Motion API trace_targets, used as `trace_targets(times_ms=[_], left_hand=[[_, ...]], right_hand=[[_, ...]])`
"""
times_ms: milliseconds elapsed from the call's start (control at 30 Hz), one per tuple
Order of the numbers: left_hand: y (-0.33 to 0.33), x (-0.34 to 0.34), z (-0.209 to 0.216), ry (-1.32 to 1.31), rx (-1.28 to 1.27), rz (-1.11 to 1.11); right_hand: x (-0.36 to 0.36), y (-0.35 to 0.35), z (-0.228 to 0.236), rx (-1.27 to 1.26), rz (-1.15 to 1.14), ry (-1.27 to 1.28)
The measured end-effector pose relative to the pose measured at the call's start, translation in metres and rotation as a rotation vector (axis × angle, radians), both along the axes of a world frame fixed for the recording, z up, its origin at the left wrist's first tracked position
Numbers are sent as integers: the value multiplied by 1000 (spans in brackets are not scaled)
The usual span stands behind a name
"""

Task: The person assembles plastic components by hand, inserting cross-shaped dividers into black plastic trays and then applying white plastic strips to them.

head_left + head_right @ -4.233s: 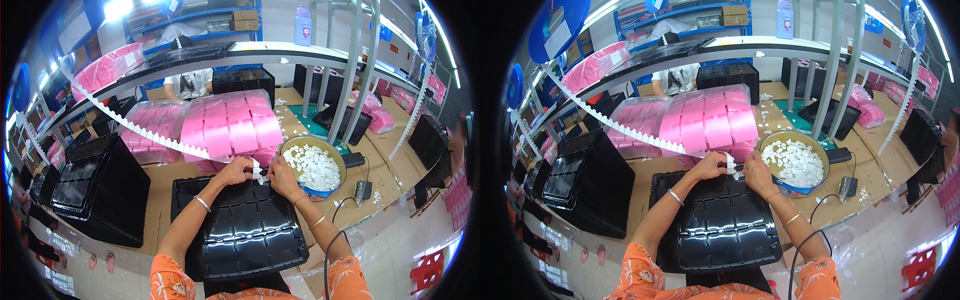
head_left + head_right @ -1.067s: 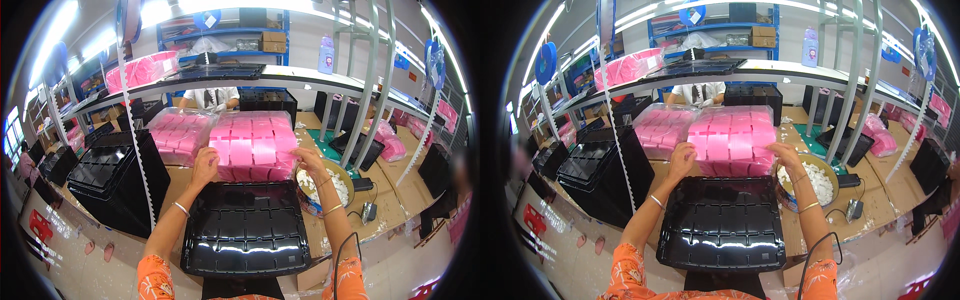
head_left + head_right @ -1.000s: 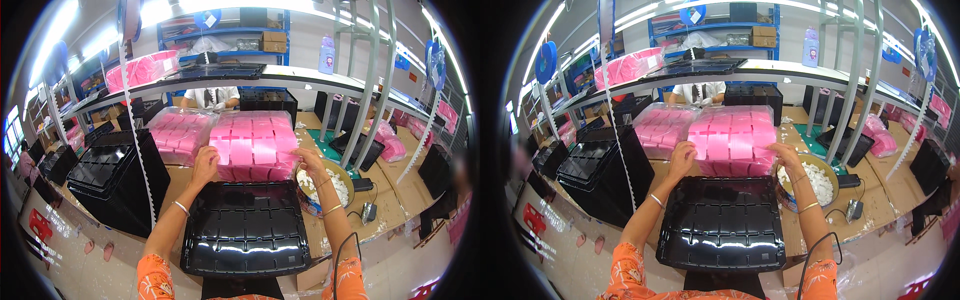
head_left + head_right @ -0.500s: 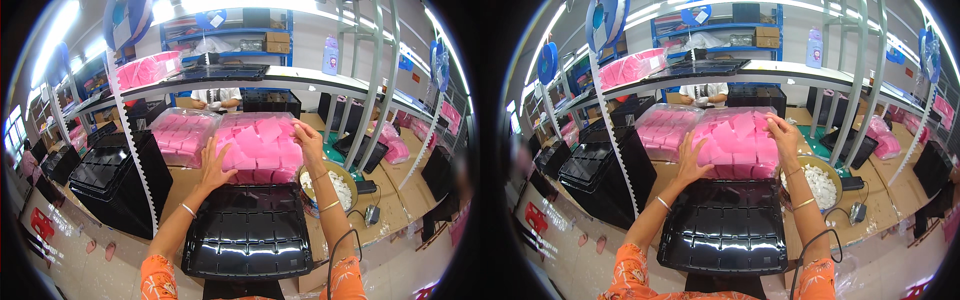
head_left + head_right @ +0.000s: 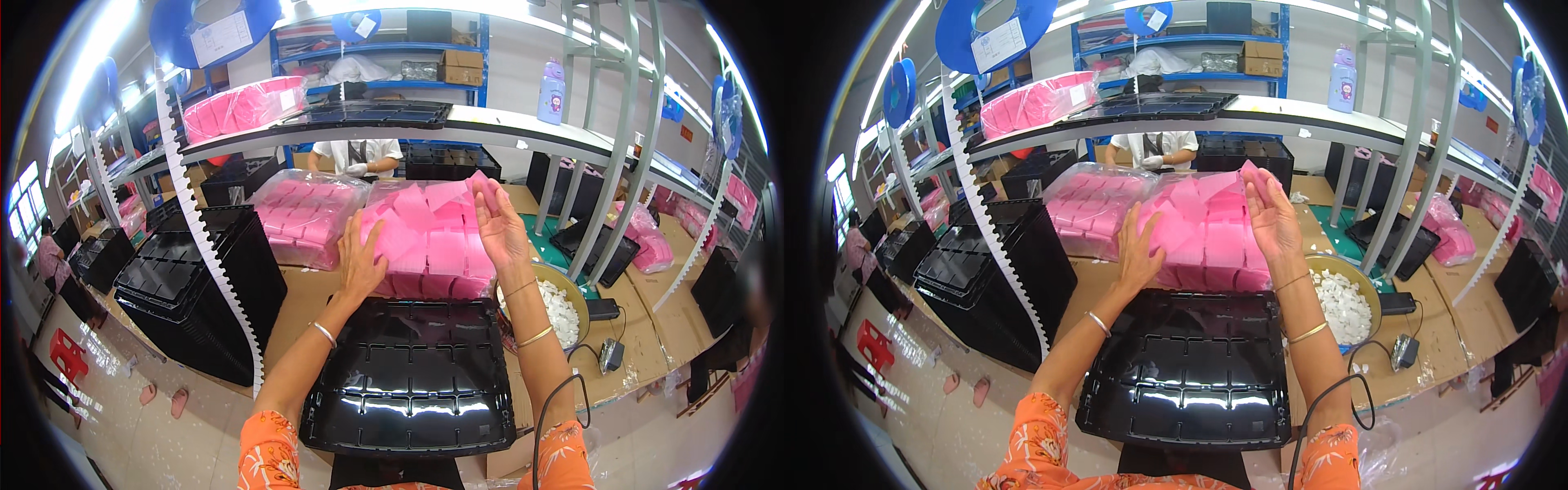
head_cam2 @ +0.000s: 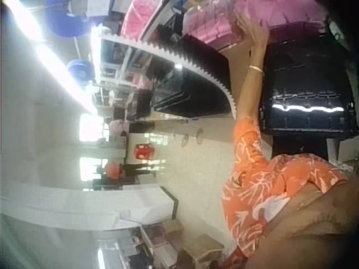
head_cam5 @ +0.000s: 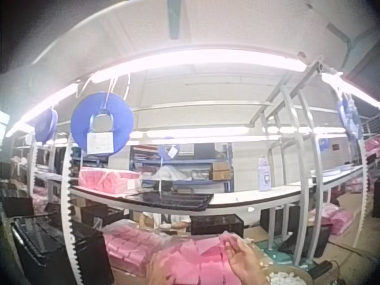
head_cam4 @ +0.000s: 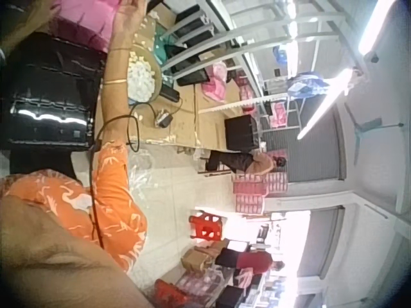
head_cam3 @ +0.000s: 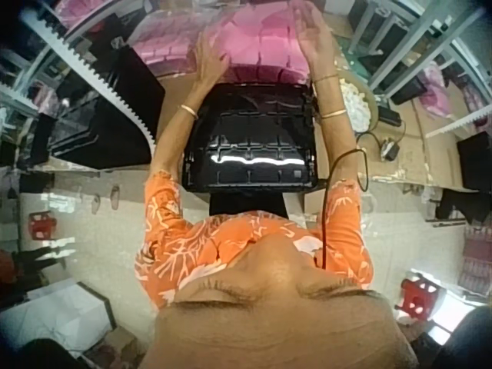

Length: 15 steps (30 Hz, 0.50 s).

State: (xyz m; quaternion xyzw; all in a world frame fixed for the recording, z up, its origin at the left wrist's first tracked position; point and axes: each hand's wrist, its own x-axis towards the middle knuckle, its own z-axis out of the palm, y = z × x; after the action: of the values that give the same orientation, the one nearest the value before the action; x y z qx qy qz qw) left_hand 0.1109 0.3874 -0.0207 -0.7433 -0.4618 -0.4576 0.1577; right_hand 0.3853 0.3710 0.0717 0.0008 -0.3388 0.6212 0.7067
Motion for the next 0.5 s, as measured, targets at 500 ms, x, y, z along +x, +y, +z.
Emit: trace_targets(times_ms=[500], left_hand=[[-2,-15,16,-17,-242,-371]], right_hand=[[9,0,-4,-41,-24,67]])
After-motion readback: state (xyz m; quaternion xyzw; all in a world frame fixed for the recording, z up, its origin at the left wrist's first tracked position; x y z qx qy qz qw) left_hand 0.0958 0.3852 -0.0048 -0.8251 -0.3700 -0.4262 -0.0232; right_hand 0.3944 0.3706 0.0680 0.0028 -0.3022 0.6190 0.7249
